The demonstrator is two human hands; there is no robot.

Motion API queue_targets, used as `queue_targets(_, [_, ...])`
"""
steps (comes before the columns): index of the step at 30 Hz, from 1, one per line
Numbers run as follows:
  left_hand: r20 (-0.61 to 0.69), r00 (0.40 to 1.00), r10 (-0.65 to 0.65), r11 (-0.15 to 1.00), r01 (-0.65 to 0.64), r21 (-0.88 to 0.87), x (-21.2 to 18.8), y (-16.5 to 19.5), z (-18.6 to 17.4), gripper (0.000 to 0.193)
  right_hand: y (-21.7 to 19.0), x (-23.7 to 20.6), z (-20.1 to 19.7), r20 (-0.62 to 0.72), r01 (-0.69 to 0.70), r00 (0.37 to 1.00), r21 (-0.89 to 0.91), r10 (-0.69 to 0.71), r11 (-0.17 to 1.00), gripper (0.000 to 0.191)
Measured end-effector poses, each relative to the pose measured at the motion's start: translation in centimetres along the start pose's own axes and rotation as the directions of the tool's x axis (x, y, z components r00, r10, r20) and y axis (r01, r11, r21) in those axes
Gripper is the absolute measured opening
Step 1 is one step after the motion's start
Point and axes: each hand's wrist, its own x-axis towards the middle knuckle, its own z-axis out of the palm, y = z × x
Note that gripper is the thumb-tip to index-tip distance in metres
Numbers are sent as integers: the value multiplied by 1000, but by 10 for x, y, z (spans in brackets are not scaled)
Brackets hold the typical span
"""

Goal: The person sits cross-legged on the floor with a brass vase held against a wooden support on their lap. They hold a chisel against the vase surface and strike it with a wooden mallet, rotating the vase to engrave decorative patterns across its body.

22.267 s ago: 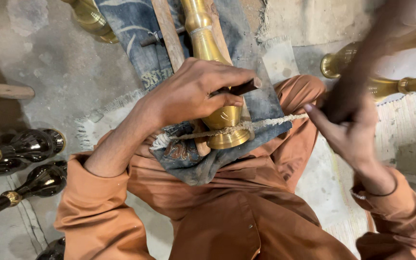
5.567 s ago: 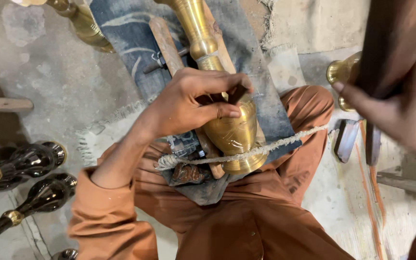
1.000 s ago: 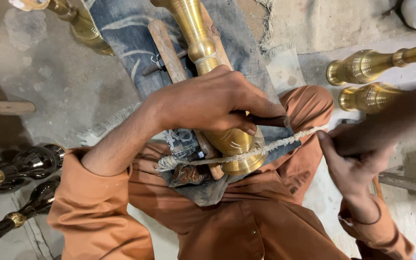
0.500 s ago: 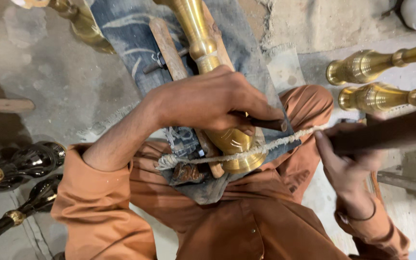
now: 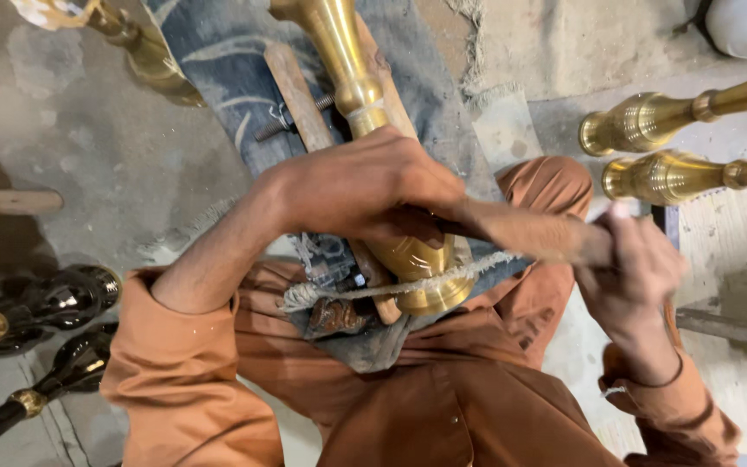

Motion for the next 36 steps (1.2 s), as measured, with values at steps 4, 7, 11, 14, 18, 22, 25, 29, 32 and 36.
queue_targets(4, [-69,995,68,994,-73,-78,0,3,-1,41,-3,4,-4,-98,-61,993,126,73,990,61])
queue_targets(7, [-32,999,42,996,-45,-74,-1,3,-2,38,-3,6,-6,-89,37,995,-49,-41,998,69])
queue_targets(11, [-36,996,80,997,-80,6,-2,1,1,43,0,4,-8,-61,20,998,-128,-28,992,50])
queue_targets(14, [-52,998,47,999,-46,21,-1,5,7,31,3,-2,-10,57,44,998,-363,-25,931,59])
queue_targets(18, [-366,929,63,966,36,257,-7,19,17,43,9,-12,-11,42,-228,971,-109,233,968,64])
queue_targets(22, [-506,861,-42,991,100,89,-37,28,16,47,13,-12,-16,194,-622,781,147,594,769,55])
queue_targets(25, [-530,834,-153,987,104,-120,-46,24,22,54,10,-2,-30,356,-766,642,321,679,556,60])
queue_targets(29, [-504,803,-317,909,106,-403,-49,18,31,57,3,16,-60,392,-707,702,482,594,517,59])
queue_targets(32, [-534,800,-274,936,94,-339,-46,15,36,57,6,25,-68,219,-508,845,612,488,606,62])
queue_targets(36, [-494,812,-309,931,153,-332,-42,10,42,58,20,26,-61,384,-568,815,385,433,727,65])
